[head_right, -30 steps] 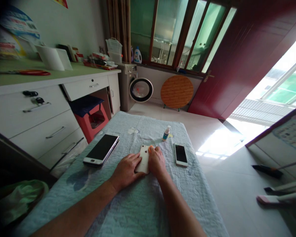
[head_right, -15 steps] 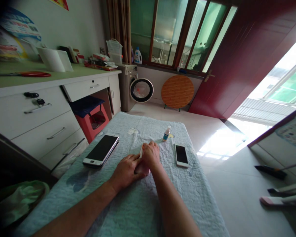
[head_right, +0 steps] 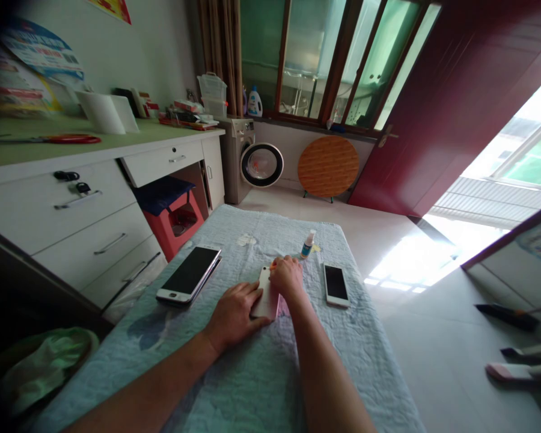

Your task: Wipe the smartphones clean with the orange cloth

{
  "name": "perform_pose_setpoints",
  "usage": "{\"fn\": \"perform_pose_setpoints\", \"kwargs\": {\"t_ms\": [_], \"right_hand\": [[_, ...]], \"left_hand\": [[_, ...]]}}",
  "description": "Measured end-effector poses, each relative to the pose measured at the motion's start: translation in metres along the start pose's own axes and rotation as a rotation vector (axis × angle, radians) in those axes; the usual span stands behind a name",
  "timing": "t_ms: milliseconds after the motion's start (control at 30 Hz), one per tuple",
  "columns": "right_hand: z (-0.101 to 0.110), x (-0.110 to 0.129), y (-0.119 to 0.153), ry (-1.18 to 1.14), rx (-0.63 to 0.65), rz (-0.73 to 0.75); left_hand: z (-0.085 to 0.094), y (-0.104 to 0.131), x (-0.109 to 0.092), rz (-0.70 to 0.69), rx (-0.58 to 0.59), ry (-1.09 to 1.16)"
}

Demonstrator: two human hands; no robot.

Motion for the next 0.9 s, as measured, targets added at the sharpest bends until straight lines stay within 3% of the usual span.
{"fn": "perform_pose_setpoints", "kwargs": {"t_ms": [167, 300, 700, 900], "right_hand": [[0.006, -0.022, 0.003, -0.028, -0.012, -0.031], [0.005, -0.024, 0.004, -0.041, -0.025, -0.016], [-0.009, 0.027, -0.008, 0.05, 0.056, 0.066], [-0.009, 0.027, -0.006, 0.027, 0.034, 0.065]], "left_hand": [[-0.001, 0.001, 0.001, 0.01, 0.003, 0.008], [-0.002, 0.001, 0.001, 0.0, 0.007, 0.014], [-0.003, 0.0, 0.001, -0.013, 0.004, 0.049], [-0.002, 0.001, 0.0, -0.007, -0.021, 0.05]]}}
Point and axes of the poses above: each hand's wrist, its own y-axis away from the middle knuckle, its own z-axis out of the back of the hand, x = y × z, the point moved 8 cm from there along -y, towards the middle knuckle, and after that the axes turned 6 degrees about -y, right-handed, at the moved point
